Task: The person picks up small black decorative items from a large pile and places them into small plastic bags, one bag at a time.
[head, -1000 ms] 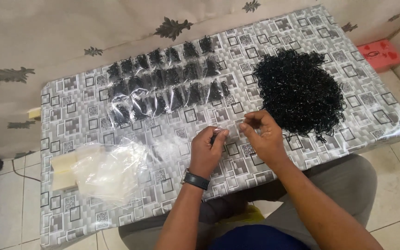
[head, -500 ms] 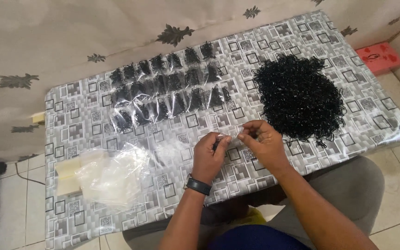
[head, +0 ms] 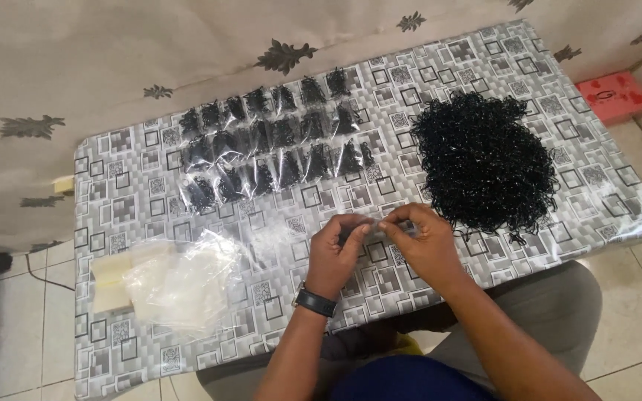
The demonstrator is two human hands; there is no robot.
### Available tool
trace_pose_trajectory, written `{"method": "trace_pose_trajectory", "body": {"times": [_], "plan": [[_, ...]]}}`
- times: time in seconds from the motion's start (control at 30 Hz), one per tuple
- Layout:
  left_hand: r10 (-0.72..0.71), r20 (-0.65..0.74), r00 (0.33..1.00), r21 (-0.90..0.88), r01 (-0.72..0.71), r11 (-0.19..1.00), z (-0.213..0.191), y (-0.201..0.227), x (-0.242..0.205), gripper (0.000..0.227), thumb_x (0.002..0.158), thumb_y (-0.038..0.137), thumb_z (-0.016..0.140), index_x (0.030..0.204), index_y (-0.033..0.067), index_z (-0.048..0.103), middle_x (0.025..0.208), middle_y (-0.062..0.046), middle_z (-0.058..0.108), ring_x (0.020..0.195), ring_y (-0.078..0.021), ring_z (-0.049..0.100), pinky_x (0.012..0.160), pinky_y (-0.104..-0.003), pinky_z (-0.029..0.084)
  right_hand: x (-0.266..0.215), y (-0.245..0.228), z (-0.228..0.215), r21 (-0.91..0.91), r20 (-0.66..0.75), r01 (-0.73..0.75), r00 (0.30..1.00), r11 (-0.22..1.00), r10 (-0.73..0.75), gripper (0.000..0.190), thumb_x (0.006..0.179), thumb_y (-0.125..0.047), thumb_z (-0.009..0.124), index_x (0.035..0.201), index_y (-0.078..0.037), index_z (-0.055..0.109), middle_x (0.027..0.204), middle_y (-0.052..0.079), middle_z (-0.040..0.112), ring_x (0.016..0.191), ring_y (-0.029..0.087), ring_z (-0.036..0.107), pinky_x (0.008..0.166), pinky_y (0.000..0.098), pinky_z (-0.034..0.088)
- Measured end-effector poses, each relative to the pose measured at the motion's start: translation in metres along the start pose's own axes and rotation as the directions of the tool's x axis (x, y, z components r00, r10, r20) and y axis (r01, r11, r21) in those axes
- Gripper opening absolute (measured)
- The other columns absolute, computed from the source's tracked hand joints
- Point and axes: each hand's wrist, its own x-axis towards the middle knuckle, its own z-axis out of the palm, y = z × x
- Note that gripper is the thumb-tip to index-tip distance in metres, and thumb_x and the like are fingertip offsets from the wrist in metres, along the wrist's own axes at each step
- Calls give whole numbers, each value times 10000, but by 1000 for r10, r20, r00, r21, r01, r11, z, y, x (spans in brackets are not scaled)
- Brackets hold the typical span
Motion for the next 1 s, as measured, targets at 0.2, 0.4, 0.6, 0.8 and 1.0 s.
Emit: {"method": "trace_pose_trajectory", "body": {"times": [0.2, 0.4, 0.6, 0.8, 1.0], "plan": [[-69, 45, 997, -116, 74, 990, -4, 0, 0, 373, 976, 34, 629, 1344, -14, 595, 1052, -213, 780, 1044, -204, 691, 964, -400, 527, 6, -21, -3, 225, 133, -262, 962, 939, 236, 161, 867, -79, 795, 1002, 0, 758, 851, 159, 793, 810, 165, 682, 739, 345, 536], [-135, 113, 984, -214, 157, 964, -21, -11, 3, 318, 1025, 144, 575, 1311, 31, 656, 1132, -184, 764, 1056, -202, 701, 977, -401, 540, 1, -9, 3, 543, 318, -451, 891, 708, 323, 321, 853, 31, 752, 1156, 30, 647, 1041, 180, 805, 950, 196, 752, 857, 311, 586], [-279, 251, 927, -303, 349, 887, -20, 3, 2, 495, 1067, 415, 435, 1322, 63, 673, 1120, -105, 758, 1020, -174, 711, 971, -390, 562, -10, -24, 17, 534, 341, -427, 899, 730, 276, 244, 886, 12, 753, 1129, 16, 732, 1033, 127, 807, 976, 137, 695, 903, 337, 578], [-179, 108, 978, -272, 202, 941, -17, -8, -2, 451, 1046, 169, 521, 1482, 53, 503, 1247, -179, 715, 1096, -208, 664, 989, -387, 536, 3, -45, 6, 450, 272, -398, 914, 799, 302, 195, 1032, -129, 587, 1047, 4, 728, 854, 108, 777, 850, 160, 706, 828, 351, 571], [-6, 286, 958, 408, -116, 906, -2, 35, 1, 760, 840, 229, 800, 1483, 37, 444, 1562, -280, 344, 1283, -571, 475, 1018, -634, 472, 16, -69, -23, 85, 327, -286, 913, 954, 245, 235, 1024, -142, 588, 1113, -62, 790, 616, 5, 681, 591, 49, 513, 582, 230, 417]]}}
